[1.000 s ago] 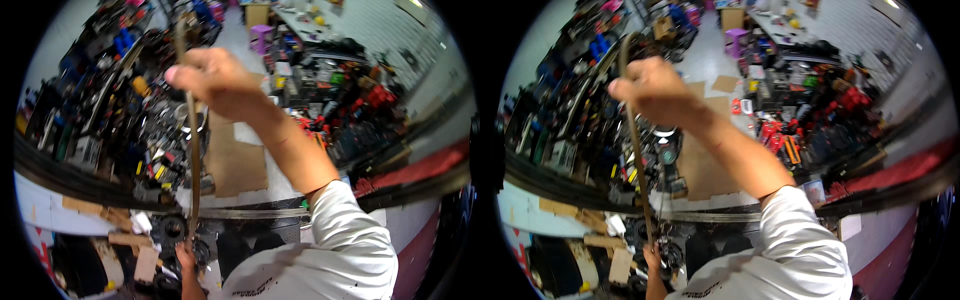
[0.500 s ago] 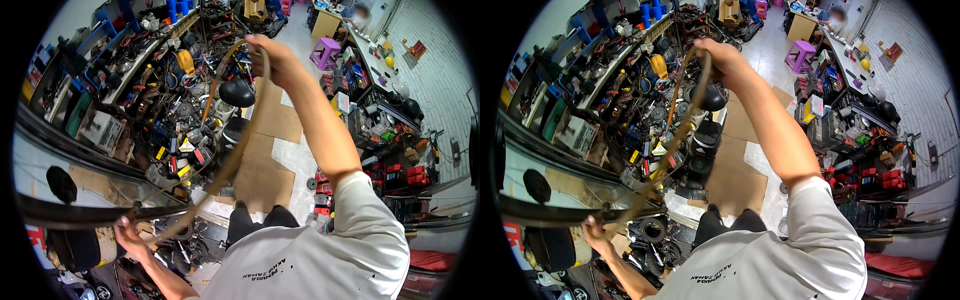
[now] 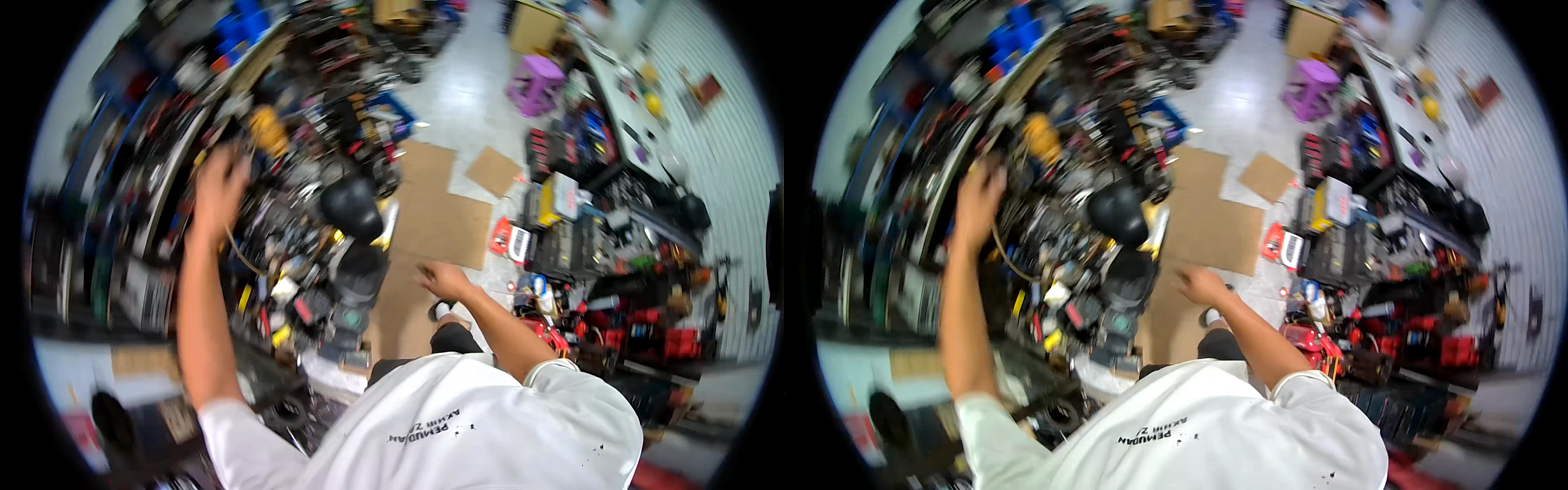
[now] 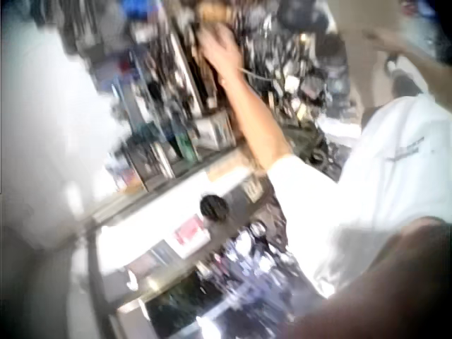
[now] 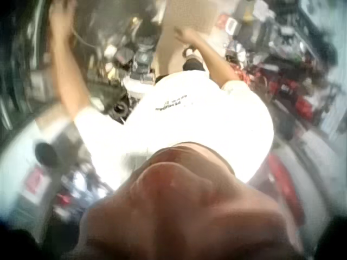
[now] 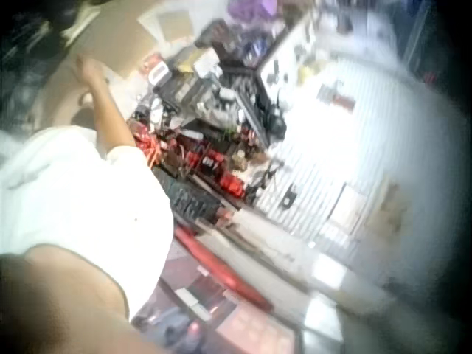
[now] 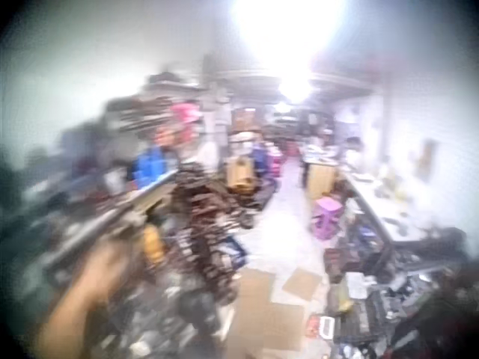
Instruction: The person works on a disassembled motorcycle engine, using a yellow screwdriver to adjust components and remove a chain. They then move to a motorcycle and use a hammer to tap the rear suspension area.
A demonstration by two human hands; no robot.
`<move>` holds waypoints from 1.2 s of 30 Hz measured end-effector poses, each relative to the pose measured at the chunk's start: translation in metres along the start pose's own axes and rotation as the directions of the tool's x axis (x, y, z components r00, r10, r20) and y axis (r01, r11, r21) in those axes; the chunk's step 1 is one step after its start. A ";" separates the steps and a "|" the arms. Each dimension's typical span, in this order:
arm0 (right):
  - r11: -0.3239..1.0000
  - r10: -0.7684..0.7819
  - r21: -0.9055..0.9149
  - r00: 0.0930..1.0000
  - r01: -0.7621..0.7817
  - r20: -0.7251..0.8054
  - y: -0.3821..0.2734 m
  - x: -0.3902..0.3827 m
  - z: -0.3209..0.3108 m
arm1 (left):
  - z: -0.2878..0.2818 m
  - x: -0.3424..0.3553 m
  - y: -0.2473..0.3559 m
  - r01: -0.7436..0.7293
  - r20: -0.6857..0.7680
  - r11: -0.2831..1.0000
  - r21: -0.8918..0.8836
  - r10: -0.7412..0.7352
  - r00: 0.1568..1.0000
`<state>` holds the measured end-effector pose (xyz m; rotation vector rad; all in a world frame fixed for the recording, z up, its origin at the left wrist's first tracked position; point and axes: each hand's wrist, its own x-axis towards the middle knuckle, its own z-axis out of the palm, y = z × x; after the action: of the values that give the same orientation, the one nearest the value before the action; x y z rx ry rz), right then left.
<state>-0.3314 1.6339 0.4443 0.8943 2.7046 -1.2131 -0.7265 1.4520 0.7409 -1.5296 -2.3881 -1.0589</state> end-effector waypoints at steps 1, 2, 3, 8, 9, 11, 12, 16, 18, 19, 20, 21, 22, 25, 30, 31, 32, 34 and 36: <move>0.958 0.245 -0.182 0.963 -0.223 0.110 0.086 -0.013 -0.006 | 0.060 -0.021 -0.015 -0.067 -0.024 0.998 -0.021 0.067 0.998; 0.933 0.335 -0.171 0.937 -0.316 0.096 0.141 -0.044 -0.029 | 0.104 -0.062 -0.031 0.103 0.076 0.993 -0.059 -0.099 0.992; 0.889 0.445 -0.131 0.895 -0.439 0.019 0.209 -0.074 -0.044 | 0.146 -0.118 -0.073 0.385 0.284 0.920 -0.075 -0.350 0.893; 0.407 0.844 0.151 0.308 -0.901 -0.439 0.314 -0.196 -0.256 | 0.290 -0.273 -0.108 0.558 0.567 0.663 0.499 -0.737 0.368; 0.395 0.798 0.293 0.168 -0.871 -0.578 0.345 -0.214 -0.280 | 0.309 -0.262 -0.103 0.572 0.593 0.644 0.509 -0.743 0.308; 0.488 0.728 0.496 0.022 -0.718 -0.685 0.379 -0.214 -0.321 | 0.341 -0.232 -0.092 0.595 0.616 0.612 0.522 -0.752 0.233; 0.456 0.721 0.571 -0.094 -0.683 -0.687 0.375 -0.195 -0.340 | 0.359 -0.212 -0.091 0.599 0.628 0.610 0.519 -0.747 0.217; 0.566 0.692 0.418 0.134 -0.710 -0.709 0.428 -0.049 -0.335 | 0.410 -0.136 -0.084 0.644 0.615 0.584 0.494 -0.758 0.216; 0.494 0.757 0.383 0.169 -0.781 -0.631 0.414 -0.003 -0.317 | 0.466 -0.065 -0.102 0.571 0.675 0.664 0.482 -0.697 0.241; 0.384 0.906 0.444 0.237 -0.810 -0.351 0.388 0.077 -0.351 | 0.451 -0.058 -0.099 0.614 0.605 0.622 0.486 -0.746 0.277; 0.379 0.911 0.503 0.217 -0.777 -0.351 0.405 0.074 -0.338 | 0.495 -0.007 -0.107 0.544 0.670 0.694 0.471 -0.683 0.290; 0.291 0.956 0.629 0.244 -0.721 -0.162 0.388 0.098 -0.352 | 0.512 0.027 -0.117 0.504 0.674 0.725 0.469 -0.663 0.327; 0.309 0.950 0.633 0.260 -0.710 -0.172 0.391 0.123 -0.368 | 0.535 0.064 -0.126 0.450 0.669 0.760 0.469 -0.639 0.380; 0.302 0.953 0.629 0.236 -0.716 -0.189 0.404 0.177 -0.416 | 0.570 0.222 -0.121 0.711 0.553 0.684 0.167 -0.661 0.507; 0.152 0.985 0.900 0.132 -0.408 -0.107 0.536 0.241 -0.515 | 0.613 0.453 -0.065 0.884 0.487 0.457 -0.099 -0.752 0.444; 0.095 0.991 0.963 0.120 -0.251 -0.066 0.560 0.261 -0.548 | 0.624 0.476 -0.065 0.859 0.423 0.477 -0.188 -0.749 0.509; 0.074 0.991 0.989 0.118 -0.127 -0.059 0.576 0.283 -0.586 | 0.630 0.483 -0.100 0.824 0.443 0.490 -0.283 -0.696 0.566; 0.029 0.994 0.996 0.109 -0.085 -0.020 0.676 0.292 -0.641 | 0.672 0.506 -0.106 0.857 0.403 0.402 -0.323 -0.761 0.509; 0.079 0.992 0.997 -0.094 -0.026 -0.081 0.745 0.319 -0.718 | 0.698 0.498 -0.099 0.795 0.375 0.455 -0.402 -0.710 0.596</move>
<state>-0.0734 2.6823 0.3566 3.4598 0.5406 -1.8050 -0.8675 2.2275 0.3887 -0.4842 -3.1639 -1.9802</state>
